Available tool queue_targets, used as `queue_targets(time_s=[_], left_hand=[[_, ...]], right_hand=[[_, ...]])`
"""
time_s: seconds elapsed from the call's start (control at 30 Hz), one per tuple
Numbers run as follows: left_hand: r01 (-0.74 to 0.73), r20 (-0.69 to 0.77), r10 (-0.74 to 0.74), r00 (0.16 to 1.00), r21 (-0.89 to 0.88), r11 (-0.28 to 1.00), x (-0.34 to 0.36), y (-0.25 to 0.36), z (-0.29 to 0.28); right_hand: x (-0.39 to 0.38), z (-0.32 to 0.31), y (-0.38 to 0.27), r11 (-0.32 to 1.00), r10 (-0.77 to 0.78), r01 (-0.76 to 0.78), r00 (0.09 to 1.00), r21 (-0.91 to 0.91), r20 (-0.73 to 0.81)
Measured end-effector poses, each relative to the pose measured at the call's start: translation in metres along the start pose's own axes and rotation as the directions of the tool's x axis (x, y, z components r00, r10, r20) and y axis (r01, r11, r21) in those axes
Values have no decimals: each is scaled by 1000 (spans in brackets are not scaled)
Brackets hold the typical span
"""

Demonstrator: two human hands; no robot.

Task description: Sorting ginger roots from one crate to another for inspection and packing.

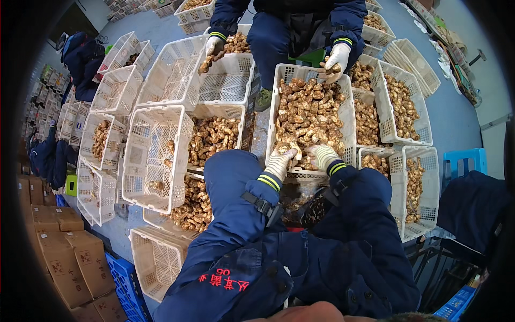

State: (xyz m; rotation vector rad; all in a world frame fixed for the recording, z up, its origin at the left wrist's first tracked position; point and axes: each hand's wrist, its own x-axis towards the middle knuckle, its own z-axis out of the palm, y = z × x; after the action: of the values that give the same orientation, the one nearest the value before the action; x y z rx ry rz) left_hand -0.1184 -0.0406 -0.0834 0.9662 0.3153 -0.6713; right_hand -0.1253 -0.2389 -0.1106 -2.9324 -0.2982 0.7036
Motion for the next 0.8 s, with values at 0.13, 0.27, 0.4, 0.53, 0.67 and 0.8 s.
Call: queue_targets(time_s=[0.13,0.27,0.4,0.53,0.67,0.8], left_hand=[[-144,-56,149,987,74,987,22,-19,-24],[-81,-151,85,985,33,996,5,-2,-4],[-93,-75,91,993,-23,995,7,-2,-6],[-95,-56,92,994,-49,994,8,-1,-4],[-95,-17,94,995,-75,993,6,-1,2],[-128,-9,128,992,-126,984,15,-6,-19]], right_hand=[[13,4,5,972,151,-126,982,201,-116],[-7,-26,12,237,368,-99,930,966,5],[-33,-35,-4,0,400,122,910,993,-112],[-44,-43,-14,-58,361,153,925,987,-122],[-44,-48,-20,-51,254,344,913,938,-321],[-42,-52,-30,-116,239,360,915,926,-325]])
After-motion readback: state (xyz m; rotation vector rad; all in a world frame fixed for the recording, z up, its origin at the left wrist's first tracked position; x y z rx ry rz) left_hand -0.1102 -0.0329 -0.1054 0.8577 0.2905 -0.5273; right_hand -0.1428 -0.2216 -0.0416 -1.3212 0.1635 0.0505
